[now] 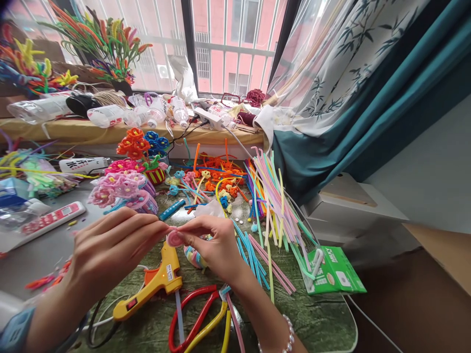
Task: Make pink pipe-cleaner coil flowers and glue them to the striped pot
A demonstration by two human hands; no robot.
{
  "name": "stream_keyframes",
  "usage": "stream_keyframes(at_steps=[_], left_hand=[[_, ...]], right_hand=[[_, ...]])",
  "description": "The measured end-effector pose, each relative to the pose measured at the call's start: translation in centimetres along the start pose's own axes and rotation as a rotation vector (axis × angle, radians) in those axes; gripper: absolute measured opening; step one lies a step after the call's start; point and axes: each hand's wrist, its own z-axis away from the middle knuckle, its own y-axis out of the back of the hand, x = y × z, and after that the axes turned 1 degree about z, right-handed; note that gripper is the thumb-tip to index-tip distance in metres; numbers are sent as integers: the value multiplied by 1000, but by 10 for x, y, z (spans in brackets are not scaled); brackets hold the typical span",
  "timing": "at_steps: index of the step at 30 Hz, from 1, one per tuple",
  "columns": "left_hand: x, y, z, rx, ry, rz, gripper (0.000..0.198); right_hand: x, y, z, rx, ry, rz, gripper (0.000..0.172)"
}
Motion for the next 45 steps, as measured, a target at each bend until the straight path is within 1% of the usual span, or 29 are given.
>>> stream_keyframes(at_steps=[6,9,12,17,21,25,28,32,39,45], left_hand=[[-2,2,-1,-34,15,50,12],[-3,2,0,-36,48,90,11],[1,0,1,-28,164,163,7],[16,-6,3,45,415,322,6],[24,-7,4,84,598,451,9],[29,-9,5,130,729,562,9],[35,-11,5,183,756,544,8],[43,-15,5,236,785,541,7],[56,-21,1,344,931,592,6],[63,-26,-1,392,1008,588,4]], right_hand=[[1,1,0,-1,14,-9,7],[0,1,0,23,13,-8,7],[-2,0,0,44,15,7,8],[-1,0,1,53,23,-27,6],[3,-1,2,58,75,-20,6],[6,-2,4,81,137,51,7],[6,-2,5,90,176,99,7],[4,-3,5,101,177,92,7],[5,-9,7,143,139,24,4],[7,-12,9,234,173,83,6]])
